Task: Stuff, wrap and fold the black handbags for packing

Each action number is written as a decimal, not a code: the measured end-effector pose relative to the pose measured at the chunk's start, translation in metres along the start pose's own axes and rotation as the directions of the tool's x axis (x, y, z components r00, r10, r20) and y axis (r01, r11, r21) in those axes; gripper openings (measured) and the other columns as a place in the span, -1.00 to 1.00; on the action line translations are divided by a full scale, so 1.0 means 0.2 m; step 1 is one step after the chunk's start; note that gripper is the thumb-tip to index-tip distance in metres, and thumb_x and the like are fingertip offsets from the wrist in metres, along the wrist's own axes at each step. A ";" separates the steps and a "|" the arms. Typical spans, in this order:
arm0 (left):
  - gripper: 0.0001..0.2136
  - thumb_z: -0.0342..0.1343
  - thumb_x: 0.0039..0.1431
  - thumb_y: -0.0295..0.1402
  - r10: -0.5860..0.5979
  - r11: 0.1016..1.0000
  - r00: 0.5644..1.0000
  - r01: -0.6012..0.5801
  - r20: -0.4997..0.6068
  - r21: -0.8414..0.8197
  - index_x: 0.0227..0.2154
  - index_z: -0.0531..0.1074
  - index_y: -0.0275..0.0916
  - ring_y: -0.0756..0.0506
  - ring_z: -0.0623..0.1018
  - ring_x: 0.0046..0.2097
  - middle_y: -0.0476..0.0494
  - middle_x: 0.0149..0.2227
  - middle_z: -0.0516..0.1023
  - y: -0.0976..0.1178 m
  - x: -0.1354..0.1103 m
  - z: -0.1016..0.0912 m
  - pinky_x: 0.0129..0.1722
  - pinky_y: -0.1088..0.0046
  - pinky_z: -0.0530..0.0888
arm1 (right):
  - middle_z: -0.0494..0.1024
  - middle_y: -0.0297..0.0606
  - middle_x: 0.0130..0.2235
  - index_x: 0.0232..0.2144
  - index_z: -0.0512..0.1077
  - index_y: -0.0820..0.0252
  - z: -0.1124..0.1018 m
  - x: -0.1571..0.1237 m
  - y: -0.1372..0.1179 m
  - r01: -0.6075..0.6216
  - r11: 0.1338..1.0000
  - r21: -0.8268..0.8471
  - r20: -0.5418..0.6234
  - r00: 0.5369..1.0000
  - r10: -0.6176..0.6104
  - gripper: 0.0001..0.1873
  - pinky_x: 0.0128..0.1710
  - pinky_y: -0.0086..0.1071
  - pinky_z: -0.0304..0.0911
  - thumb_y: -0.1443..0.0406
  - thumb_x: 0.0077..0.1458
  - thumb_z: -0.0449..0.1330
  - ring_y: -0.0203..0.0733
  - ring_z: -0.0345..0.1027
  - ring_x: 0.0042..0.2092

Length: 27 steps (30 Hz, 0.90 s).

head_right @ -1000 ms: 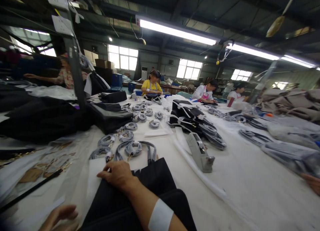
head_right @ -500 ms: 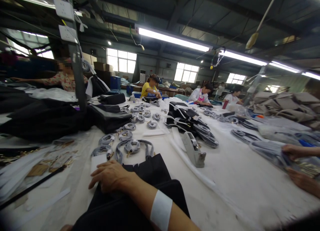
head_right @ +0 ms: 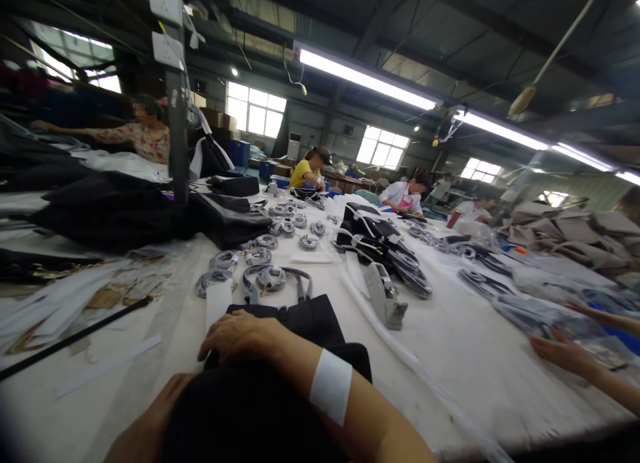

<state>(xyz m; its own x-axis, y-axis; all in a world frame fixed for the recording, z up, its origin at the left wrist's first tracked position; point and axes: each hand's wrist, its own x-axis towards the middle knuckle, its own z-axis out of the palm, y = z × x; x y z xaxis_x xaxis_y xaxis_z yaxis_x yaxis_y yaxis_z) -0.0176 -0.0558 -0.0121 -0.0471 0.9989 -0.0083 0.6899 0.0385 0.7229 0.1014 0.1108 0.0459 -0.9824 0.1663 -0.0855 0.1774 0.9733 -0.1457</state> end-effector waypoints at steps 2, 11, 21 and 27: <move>-0.70 -0.16 0.20 -0.36 0.021 1.000 1.000 -0.021 0.021 -0.008 -0.11 0.41 -0.10 -0.05 0.54 -0.15 -0.05 -0.08 0.46 -0.01 0.02 0.00 -0.26 0.56 0.40 | 0.55 -0.31 0.00 -0.16 0.52 -0.02 -0.01 0.00 0.01 -0.010 1.000 -0.003 0.036 0.999 0.010 -0.64 0.04 -0.24 0.18 0.39 -0.07 0.25 -0.12 0.36 0.07; -0.71 -0.17 0.24 -0.44 0.144 0.985 0.982 -0.153 -0.121 -0.074 -0.17 0.44 -0.12 0.01 0.52 -0.25 -0.04 -0.13 0.44 0.03 -0.04 0.01 -0.23 0.59 0.41 | 0.54 -0.30 0.00 -0.15 0.54 -0.02 -0.10 0.04 -0.01 0.005 0.994 -0.111 0.071 0.997 0.003 -0.57 -0.14 -0.37 0.24 0.51 -0.03 0.20 -0.18 0.41 -0.07; -0.69 -0.12 0.28 -0.49 0.221 0.924 0.933 -0.294 -0.285 -0.243 0.03 0.31 -0.12 -0.04 0.50 -0.04 -0.14 0.05 0.33 0.01 -0.09 0.12 -0.03 0.48 0.47 | 0.54 -0.37 -0.38 -0.58 0.49 0.09 -0.34 0.28 -0.08 0.105 0.974 -0.202 0.376 0.927 -0.022 -0.81 -0.23 -0.36 0.16 0.44 -0.17 0.40 -0.21 0.37 -0.22; -0.68 -0.16 0.30 -0.51 0.226 0.909 0.948 -0.288 -0.224 -0.301 0.02 0.30 -0.09 -0.01 0.52 -0.10 -0.15 0.07 0.31 -0.02 -0.09 0.13 -0.07 0.53 0.46 | 0.35 -0.46 -0.71 -0.82 0.30 0.11 -0.29 0.38 -0.07 0.091 0.995 -0.031 0.502 0.863 -0.063 -0.61 -0.39 -0.37 0.17 0.52 -0.25 0.38 -0.30 0.26 -0.53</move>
<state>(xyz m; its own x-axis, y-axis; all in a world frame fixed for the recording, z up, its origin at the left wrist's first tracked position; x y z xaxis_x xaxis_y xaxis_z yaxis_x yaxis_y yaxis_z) -0.0010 -0.0726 -0.0324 -0.0503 0.9494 0.3100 0.4233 -0.2608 0.8676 0.0214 0.1188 0.0992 -0.8289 0.0025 -0.5593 0.0855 0.9888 -0.1223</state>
